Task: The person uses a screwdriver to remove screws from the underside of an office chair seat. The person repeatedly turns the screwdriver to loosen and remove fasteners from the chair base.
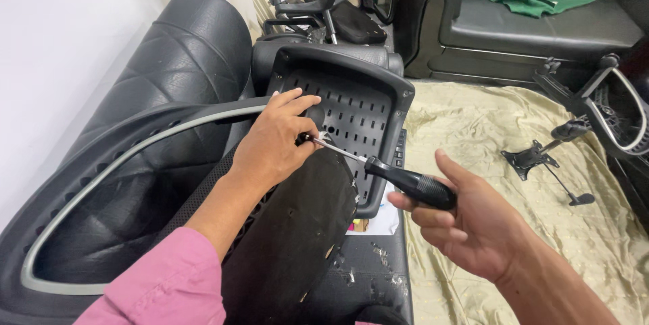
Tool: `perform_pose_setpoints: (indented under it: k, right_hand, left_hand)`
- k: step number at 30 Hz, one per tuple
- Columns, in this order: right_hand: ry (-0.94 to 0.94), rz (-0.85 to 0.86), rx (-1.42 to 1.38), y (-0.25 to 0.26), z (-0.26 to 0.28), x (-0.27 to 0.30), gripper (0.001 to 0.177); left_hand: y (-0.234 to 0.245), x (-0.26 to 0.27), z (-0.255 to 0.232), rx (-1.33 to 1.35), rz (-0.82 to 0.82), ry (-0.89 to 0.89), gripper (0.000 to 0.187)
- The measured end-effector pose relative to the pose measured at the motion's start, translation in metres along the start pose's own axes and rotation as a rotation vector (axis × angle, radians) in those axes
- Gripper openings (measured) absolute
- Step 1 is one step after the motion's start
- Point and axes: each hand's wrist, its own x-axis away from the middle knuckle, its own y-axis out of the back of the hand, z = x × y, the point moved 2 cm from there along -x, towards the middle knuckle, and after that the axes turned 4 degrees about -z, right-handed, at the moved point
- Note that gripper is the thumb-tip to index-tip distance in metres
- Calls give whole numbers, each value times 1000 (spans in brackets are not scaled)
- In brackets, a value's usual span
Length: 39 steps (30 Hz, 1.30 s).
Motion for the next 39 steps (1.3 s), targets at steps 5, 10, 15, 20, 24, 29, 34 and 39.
perform_pose_setpoints:
  k: [5,10,15,20,24,29,34,39]
  right_hand:
    - [401,-299,863,-3,9,12,46]
    - [362,-391,498,-23,5,13,46]
    - [29,1,-40,-12,3,6,74]
    - [426,-299,648,-7,-3,8,42]
    - [876,-298,1115,-32,-8,22,40]
    - [272,-421,338,-23,-10,7,40]
    - [216,-118,421,-12,-10,1,51]
    - [799,-542,1341,-31,-25,16,39]
  left_hand:
    - [2,0,-4,-23,4,-5,12]
    - [0,-2,-5,-19,7,15,12]
    - [-5,1,-1,-15,-23,25,10]
    - [-3,0,3,-2,-17,10,12]
    - [-4,-2,3,7,-14,13,17]
    - [-6,-3,5,13,-75,-14,14]
    - [-8,-5,6,11,-82,-5,13]
    - [-6,-4,6,-15,-39,-16,16]
